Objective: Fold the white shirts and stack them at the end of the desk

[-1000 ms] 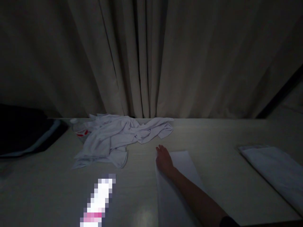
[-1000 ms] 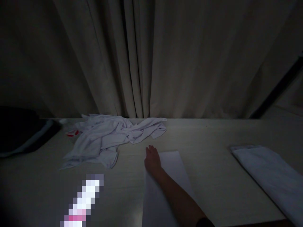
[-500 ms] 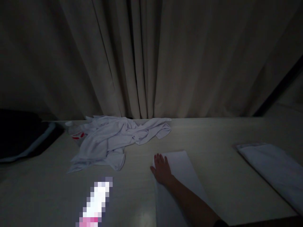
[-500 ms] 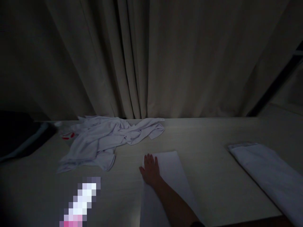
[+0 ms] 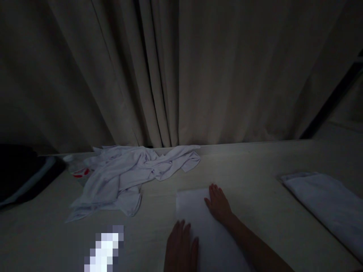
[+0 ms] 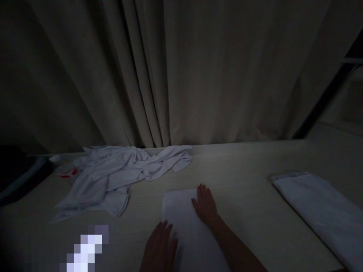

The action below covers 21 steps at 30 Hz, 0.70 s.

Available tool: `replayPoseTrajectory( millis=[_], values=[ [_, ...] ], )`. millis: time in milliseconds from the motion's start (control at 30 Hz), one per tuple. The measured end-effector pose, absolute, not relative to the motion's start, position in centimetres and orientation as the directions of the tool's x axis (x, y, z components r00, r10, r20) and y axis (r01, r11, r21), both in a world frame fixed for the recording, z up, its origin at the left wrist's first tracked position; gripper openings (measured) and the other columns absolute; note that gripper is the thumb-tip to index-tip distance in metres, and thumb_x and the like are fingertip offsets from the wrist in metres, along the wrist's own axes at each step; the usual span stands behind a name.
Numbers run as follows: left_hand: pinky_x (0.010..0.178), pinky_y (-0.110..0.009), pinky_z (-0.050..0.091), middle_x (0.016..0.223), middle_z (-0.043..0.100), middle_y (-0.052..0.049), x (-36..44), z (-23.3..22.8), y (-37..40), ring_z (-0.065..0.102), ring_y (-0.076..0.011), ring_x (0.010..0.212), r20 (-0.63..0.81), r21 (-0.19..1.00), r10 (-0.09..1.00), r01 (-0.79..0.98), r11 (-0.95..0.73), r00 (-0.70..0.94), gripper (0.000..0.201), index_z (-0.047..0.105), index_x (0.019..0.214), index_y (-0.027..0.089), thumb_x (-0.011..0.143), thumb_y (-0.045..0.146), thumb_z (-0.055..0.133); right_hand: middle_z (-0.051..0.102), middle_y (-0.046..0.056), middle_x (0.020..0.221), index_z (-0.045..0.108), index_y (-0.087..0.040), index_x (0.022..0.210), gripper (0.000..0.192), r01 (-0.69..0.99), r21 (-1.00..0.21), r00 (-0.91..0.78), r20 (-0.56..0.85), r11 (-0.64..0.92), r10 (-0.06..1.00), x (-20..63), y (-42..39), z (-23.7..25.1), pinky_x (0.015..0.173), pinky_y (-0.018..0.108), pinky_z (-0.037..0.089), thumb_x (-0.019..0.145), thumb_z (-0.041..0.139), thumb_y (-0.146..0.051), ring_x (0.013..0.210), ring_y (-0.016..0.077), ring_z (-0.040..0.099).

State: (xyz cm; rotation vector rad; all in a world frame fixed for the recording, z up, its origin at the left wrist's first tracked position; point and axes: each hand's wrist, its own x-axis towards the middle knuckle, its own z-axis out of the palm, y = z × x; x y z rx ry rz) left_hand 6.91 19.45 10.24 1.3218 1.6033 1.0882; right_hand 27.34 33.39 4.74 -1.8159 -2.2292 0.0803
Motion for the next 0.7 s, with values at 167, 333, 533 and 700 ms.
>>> replayPoseTrajectory(
  millis=[167,333,533,700],
  values=[
    [0.114,-0.051,0.021,0.142,0.041,-0.02,9.4,8.2,29.8,0.03,-0.0325,0.137,0.242,0.52,0.964,0.823,-0.228,0.114,0.051,0.051,0.126,0.009,0.083,0.036,0.046,0.028,0.019,0.148,0.031,-0.001,0.141,0.068,0.955,-0.214,-0.175,0.159,0.207,0.972,26.9,33.3,4.7,0.114,0.045,0.012,0.093,0.024,-0.049,0.138,0.029,0.021],
    [0.113,-0.051,0.022,0.143,0.038,-0.024,8.7,4.9,31.8,0.028,-0.0348,0.137,0.282,0.253,0.951,0.946,-0.204,0.129,0.061,0.044,0.132,0.006,0.086,0.047,0.038,0.026,0.018,0.149,0.028,-0.003,0.142,0.069,0.95,-0.238,-0.176,0.127,0.202,0.976,27.3,33.2,4.7,0.114,0.044,0.011,0.093,0.021,-0.051,0.139,0.0281,0.018],
    [0.113,-0.052,0.019,0.145,0.037,-0.021,8.5,4.2,31.2,0.028,-0.0323,0.138,0.295,0.172,0.95,0.973,-0.155,0.099,0.066,0.038,0.136,0.009,0.086,0.051,0.035,0.024,0.017,0.15,0.026,-0.004,0.143,0.072,0.951,-0.251,-0.152,0.122,0.179,0.981,27.6,33.4,4.0,0.114,0.044,0.01,0.092,0.02,-0.055,0.14,0.0288,0.016],
    [0.11,-0.061,0.017,0.141,0.042,-0.023,9.1,5.2,32.1,0.033,-0.035,0.134,0.305,0.082,0.945,0.985,-0.149,0.118,0.063,0.041,0.134,0.007,0.086,0.049,0.035,0.022,0.018,0.15,0.026,-0.002,0.142,0.076,0.951,-0.256,-0.15,0.106,0.172,0.983,27.4,33.9,4.9,0.114,0.045,0.012,0.091,0.021,-0.057,0.14,0.0293,0.016]
  ],
)
